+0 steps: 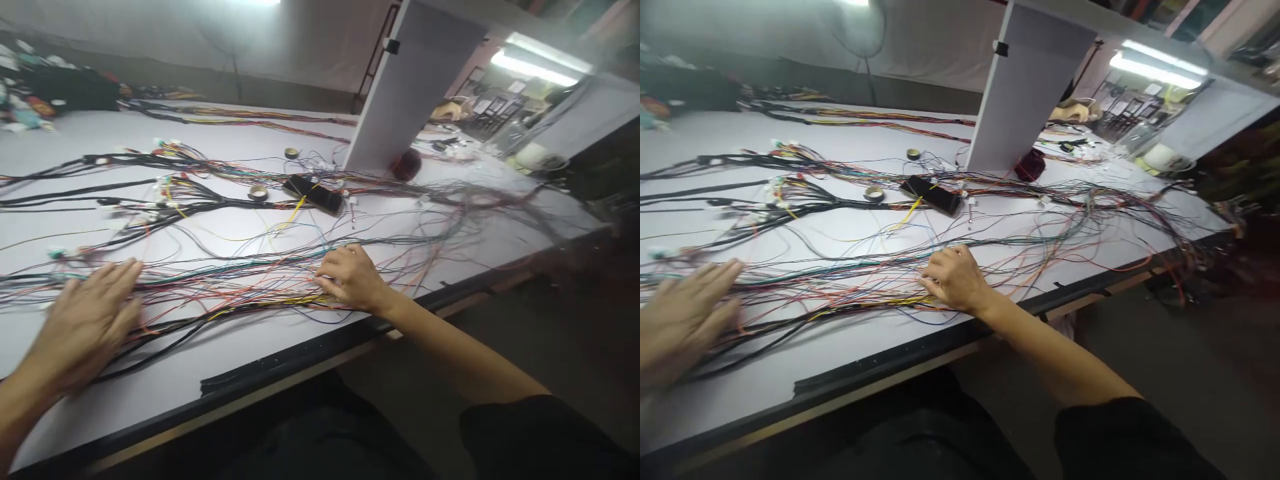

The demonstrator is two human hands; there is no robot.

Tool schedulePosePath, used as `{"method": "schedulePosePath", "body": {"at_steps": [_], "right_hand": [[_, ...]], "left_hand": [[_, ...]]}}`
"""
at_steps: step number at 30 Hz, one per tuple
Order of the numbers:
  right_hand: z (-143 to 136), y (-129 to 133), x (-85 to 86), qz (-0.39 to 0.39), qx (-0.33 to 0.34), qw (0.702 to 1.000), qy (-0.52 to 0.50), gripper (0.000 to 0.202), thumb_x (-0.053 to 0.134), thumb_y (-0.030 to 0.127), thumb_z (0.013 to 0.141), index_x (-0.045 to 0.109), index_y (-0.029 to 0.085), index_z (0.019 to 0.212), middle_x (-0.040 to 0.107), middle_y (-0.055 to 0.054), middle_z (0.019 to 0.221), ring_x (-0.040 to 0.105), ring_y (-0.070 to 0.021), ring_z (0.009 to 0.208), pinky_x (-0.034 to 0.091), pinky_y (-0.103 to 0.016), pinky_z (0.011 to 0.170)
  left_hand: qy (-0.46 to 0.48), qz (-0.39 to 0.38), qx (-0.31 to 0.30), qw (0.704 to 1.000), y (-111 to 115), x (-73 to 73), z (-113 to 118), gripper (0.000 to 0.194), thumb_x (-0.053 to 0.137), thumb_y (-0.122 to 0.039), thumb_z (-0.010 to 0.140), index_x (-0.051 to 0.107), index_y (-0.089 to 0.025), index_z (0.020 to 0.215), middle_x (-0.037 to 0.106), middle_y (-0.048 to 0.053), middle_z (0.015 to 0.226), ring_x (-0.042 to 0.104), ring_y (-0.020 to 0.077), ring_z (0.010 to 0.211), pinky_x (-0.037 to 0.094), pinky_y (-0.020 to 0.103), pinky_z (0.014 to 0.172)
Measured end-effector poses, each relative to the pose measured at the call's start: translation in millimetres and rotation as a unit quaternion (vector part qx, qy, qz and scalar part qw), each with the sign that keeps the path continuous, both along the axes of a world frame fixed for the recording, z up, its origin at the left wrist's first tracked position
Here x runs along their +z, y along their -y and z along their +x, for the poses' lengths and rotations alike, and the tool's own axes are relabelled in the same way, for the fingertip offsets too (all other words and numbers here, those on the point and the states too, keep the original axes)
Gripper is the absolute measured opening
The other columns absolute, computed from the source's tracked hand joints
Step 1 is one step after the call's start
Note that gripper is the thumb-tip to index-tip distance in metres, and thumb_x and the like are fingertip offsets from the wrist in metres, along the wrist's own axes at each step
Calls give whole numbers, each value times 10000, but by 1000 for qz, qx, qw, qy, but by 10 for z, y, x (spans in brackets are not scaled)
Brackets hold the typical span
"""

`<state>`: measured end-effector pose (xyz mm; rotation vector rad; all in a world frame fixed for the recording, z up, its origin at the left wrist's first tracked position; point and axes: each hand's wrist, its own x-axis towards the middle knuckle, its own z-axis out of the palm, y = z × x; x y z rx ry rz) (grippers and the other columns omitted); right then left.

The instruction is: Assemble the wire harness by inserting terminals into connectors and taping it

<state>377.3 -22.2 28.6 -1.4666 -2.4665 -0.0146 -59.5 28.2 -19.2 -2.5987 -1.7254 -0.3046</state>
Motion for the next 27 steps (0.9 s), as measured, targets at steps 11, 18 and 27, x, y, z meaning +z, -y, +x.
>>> {"method": "schedulePosePath", "body": {"at_steps": [11,18,27], "right_hand": [[-19,-115,-76,25,91,990,104,231,510,307,966,631,207,796,655,-10,735,481,-160,714,232,-361,769],[129,17,-89,-16,150,986,68,285,471,352,979,662,233,804,665,-11,758,526,-161,767,280,-352,774],[-164,55,85,95,117,988,-42,128,552,279,933,654,239,1001,714,-50,930,619,-189,807,388,-353,719]], "left_hand": [[23,-31,43,998,-49,-109,41,532,284,-416,955,439,-191,1411,380,111,1505,306,293,1406,223,543,1142],[133,-31,61,989,-30,-12,126,506,344,-406,945,502,-164,1361,450,130,1454,371,298,1371,220,564,1146],[277,144,94,945,642,676,-336,236,559,-300,908,655,-220,1108,671,17,1116,604,196,1092,439,415,1031]]}}
